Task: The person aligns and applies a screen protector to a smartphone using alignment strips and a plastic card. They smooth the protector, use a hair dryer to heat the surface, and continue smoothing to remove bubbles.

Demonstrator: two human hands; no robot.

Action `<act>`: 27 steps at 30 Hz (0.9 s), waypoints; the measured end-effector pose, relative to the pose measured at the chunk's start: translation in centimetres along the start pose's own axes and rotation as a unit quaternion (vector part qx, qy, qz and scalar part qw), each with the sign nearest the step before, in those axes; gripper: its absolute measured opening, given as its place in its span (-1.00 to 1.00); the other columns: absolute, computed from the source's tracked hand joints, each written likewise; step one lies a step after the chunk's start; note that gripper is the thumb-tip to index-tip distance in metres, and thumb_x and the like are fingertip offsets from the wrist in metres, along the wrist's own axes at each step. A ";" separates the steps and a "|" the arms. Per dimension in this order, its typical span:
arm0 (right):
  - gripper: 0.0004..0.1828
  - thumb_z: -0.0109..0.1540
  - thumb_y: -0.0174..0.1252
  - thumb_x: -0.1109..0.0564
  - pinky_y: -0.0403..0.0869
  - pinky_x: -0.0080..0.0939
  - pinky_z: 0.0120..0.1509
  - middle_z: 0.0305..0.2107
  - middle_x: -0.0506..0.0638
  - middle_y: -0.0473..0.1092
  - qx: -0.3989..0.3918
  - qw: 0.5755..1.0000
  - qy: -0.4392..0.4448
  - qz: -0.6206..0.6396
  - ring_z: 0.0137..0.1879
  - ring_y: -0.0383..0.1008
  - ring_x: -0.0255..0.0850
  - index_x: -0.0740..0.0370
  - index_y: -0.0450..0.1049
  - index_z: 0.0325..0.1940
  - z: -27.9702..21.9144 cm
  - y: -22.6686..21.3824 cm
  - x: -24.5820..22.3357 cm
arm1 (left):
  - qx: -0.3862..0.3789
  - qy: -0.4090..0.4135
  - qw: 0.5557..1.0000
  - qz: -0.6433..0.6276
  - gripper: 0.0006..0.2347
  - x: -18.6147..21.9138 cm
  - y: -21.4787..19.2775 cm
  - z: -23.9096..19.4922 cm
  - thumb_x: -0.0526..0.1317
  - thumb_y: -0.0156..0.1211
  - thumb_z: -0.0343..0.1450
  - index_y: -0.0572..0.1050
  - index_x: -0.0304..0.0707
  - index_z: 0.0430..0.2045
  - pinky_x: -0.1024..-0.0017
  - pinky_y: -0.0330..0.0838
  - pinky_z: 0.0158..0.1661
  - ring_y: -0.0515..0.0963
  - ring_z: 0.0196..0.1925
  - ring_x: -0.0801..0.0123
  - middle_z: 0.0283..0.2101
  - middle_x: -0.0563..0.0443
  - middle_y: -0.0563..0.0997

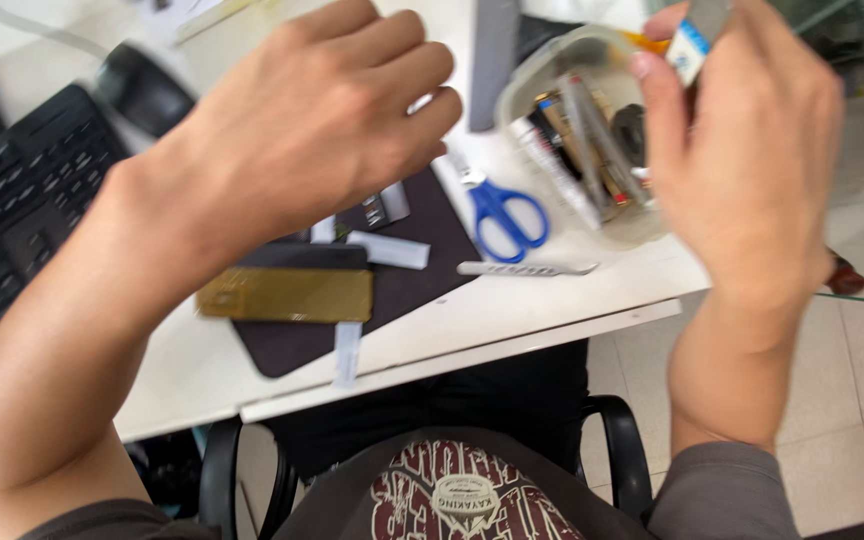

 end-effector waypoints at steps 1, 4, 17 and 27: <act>-0.92 0.49 0.19 0.28 0.43 -0.09 -0.08 -0.23 0.14 0.44 -0.012 1.000 -0.016 -0.002 -0.16 0.52 0.02 0.39 0.45 0.00 0.0 0.5 0.2 | -0.029 -0.014 0.999 0.012 -0.89 0.1 -1.1 -1.6 -0.24 0.35 0.37 0.52 -0.22 -0.48 0.47 0.46 -0.19 0.57 -0.22 0.40 -0.35 0.12 0.53; -0.81 0.57 0.13 0.15 0.44 -0.17 -0.21 -0.26 0.07 0.46 -0.052 0.976 0.144 0.157 -0.23 0.54 -0.15 0.38 0.40 0.03 -1.2 3.3 2.0 | -0.030 -0.069 0.997 -0.005 -0.81 0.6 -4.8 -7.1 -0.19 0.41 0.27 0.57 -0.30 -0.40 0.43 0.49 -0.14 0.60 -0.17 0.33 -0.26 0.06 0.59; -0.78 0.63 -0.06 0.15 0.46 -0.32 -0.11 -0.22 0.12 0.49 -0.095 0.943 0.182 0.262 -0.16 0.52 -0.27 0.38 0.30 0.26 -8.7 12.4 8.1 | -0.078 -0.410 0.908 -0.034 -0.78 7.4 -9.6 -28.6 -0.22 0.45 0.29 0.61 -0.41 -0.36 0.30 0.54 -0.17 0.64 -0.20 0.14 -0.25 -0.09 0.65; -0.65 0.36 0.35 0.38 0.44 -0.16 -0.14 -0.11 0.22 0.42 0.005 0.995 0.068 0.072 -0.22 0.50 -0.11 0.51 0.40 0.17 -5.2 3.7 0.0 | 0.023 -0.343 0.928 -0.141 -0.82 21.3 -2.0 -24.0 -0.22 0.39 0.38 0.59 -0.35 -0.28 0.20 0.50 -0.09 0.62 -0.12 0.15 -0.18 -0.09 0.63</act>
Point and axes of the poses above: each hand's wrist, its own z-axis towards the middle knuckle, its own y-axis out of the palm, x = y × z, the point moved 3 cm from there along z, towards the middle knuckle
